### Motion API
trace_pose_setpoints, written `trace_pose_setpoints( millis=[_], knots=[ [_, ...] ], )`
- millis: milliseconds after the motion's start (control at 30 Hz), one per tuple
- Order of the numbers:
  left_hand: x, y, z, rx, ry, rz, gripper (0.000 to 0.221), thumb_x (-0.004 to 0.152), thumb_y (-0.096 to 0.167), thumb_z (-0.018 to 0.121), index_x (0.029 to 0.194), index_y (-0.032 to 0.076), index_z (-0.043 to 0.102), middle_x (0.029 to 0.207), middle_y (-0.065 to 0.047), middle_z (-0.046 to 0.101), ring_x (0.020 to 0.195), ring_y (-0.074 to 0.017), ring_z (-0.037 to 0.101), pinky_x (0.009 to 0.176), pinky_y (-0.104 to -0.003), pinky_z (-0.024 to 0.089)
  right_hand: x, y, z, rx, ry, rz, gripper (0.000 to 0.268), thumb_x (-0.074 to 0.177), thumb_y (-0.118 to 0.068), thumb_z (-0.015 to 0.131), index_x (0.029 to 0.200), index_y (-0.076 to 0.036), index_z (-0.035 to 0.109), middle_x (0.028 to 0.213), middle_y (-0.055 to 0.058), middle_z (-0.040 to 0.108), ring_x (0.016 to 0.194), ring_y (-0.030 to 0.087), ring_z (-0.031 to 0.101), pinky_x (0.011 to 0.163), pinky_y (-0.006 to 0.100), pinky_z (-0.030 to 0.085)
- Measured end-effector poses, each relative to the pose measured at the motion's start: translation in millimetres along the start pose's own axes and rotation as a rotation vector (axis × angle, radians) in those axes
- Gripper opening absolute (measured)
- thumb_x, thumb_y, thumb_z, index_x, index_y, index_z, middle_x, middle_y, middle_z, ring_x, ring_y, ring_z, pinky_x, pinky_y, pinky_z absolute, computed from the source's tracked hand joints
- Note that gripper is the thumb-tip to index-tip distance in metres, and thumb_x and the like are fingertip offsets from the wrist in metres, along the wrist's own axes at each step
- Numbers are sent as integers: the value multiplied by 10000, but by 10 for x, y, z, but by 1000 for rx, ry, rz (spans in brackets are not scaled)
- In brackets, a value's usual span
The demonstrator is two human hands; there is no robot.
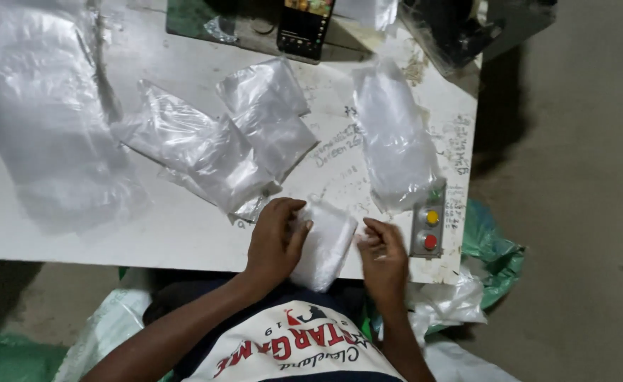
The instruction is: The person is picking up individual plastic bags, smoothing them out on a table, and folding them.
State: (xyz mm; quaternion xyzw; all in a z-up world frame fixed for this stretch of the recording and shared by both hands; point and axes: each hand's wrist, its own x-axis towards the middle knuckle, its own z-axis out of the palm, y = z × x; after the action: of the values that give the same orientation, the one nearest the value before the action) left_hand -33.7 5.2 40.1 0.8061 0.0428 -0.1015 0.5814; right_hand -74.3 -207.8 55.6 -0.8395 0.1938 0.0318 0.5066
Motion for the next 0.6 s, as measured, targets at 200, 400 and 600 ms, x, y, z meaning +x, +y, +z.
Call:
trace_pose_setpoints(
  millis=[200, 400, 600],
  knots=[
    [263, -69, 80, 562, -33, 643, 434, 825, 216, 829, 1210, 74, 686, 1035, -140, 620, 955, -340, 612, 784, -435, 495, 226, -288, 59, -363, -172, -255, 375, 872, -231, 837, 1205, -104, 721, 1119, 112, 621, 836, 298, 678, 724, 447, 575],
    [243, -140, -49, 514, -333, 691, 184, 993, 245, 636, 1124, 122, 677, 828, -99, 672, 836, -323, 643, 725, -409, 468, 241, -157, -35, -276, -355, -396, 126, 1014, -246, 643, 1047, -205, 758, 865, -1, 675, 694, 200, 693, 633, 319, 551],
    [262, -234, -53, 578, -349, 668, 168, 863, 370, 752, 867, 204, 727, 819, -62, 669, 831, -307, 647, 716, -434, 460, 135, -199, 7, -409, -362, -516, 164, 977, -271, 718, 1036, -119, 735, 942, 73, 670, 809, 274, 679, 702, 419, 563]
  ],
)
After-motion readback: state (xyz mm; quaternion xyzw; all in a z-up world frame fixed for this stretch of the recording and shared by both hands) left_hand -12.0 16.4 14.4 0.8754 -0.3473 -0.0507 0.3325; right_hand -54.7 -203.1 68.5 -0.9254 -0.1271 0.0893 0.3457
